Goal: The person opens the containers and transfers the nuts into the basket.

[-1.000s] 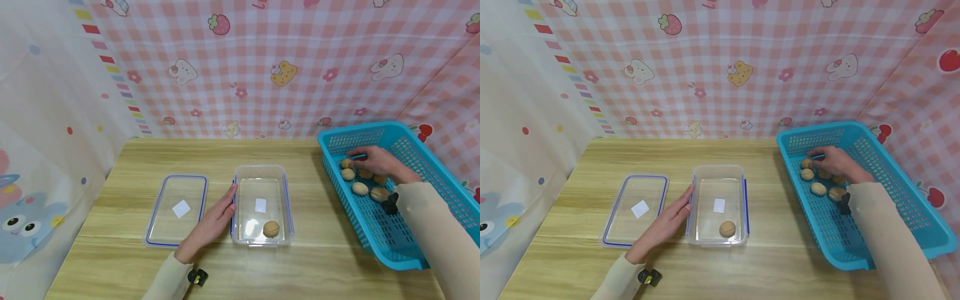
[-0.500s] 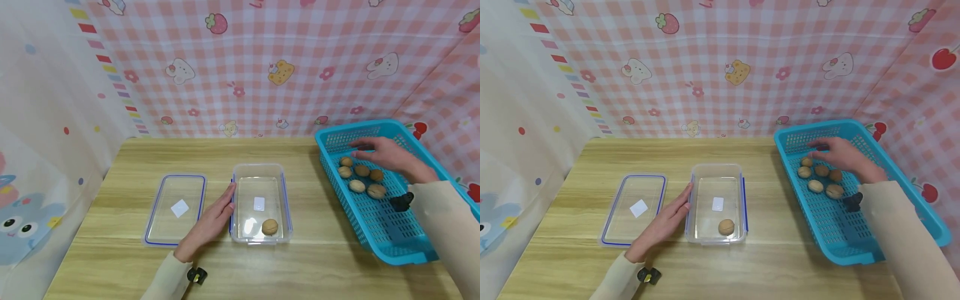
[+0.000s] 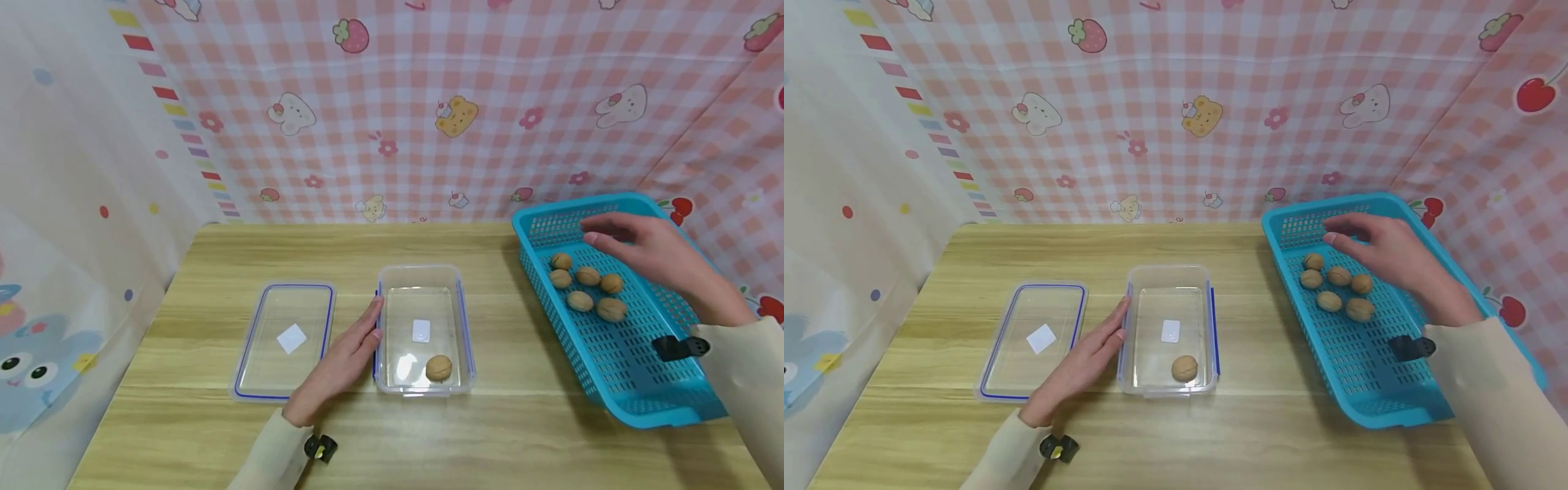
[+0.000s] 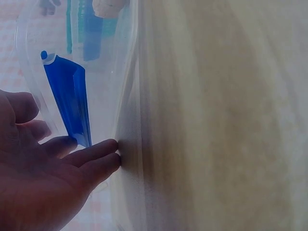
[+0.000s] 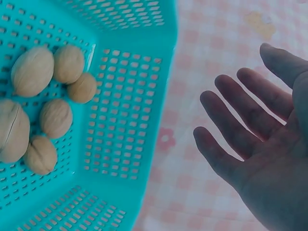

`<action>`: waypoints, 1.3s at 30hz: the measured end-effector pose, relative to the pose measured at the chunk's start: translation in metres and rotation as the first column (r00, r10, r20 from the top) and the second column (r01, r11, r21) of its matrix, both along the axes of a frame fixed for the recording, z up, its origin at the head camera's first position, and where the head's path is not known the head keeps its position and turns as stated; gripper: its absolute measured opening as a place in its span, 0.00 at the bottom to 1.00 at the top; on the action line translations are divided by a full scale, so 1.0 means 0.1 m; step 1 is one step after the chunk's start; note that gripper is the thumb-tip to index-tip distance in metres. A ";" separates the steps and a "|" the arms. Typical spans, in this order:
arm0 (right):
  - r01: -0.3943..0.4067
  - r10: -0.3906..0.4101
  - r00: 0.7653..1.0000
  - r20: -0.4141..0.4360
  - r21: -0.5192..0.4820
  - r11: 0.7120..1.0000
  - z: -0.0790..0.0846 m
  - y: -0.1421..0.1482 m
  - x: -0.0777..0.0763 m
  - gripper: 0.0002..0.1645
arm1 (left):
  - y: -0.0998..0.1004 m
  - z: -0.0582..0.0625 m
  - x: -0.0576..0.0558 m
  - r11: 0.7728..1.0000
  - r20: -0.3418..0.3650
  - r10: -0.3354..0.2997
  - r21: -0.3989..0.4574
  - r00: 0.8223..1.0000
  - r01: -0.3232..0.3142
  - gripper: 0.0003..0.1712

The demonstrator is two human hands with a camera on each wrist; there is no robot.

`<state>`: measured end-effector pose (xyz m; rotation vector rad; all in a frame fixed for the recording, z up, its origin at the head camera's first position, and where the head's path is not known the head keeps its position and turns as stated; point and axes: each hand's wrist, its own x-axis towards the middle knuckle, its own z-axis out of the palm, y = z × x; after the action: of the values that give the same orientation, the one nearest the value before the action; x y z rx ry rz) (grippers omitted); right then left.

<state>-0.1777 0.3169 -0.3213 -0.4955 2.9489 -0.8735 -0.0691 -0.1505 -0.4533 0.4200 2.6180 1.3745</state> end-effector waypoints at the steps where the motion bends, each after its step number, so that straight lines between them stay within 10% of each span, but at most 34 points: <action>1: 0.002 -0.002 1.000 -0.012 -0.011 1.000 0.01 -0.01 0.03 0.24 | 0.00 0.00 0.00 1.000 0.001 0.001 -0.001 1.000 -0.001 0.31; 16: 0.045 -0.061 0.989 -0.131 -0.123 0.991 0.13 -0.20 0.42 0.20 | 0.00 0.01 0.00 1.000 0.009 0.003 -0.002 1.000 -0.003 0.32; 39: -0.125 0.053 0.947 -0.317 -0.214 0.969 0.20 -0.55 0.85 0.25 | 0.00 0.00 0.00 1.000 0.004 -0.004 -0.002 1.000 0.004 0.32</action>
<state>-0.0929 0.2616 -0.3015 -0.8448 3.0768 -1.2433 -0.0695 -0.1506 -0.4533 0.4221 2.6135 1.3698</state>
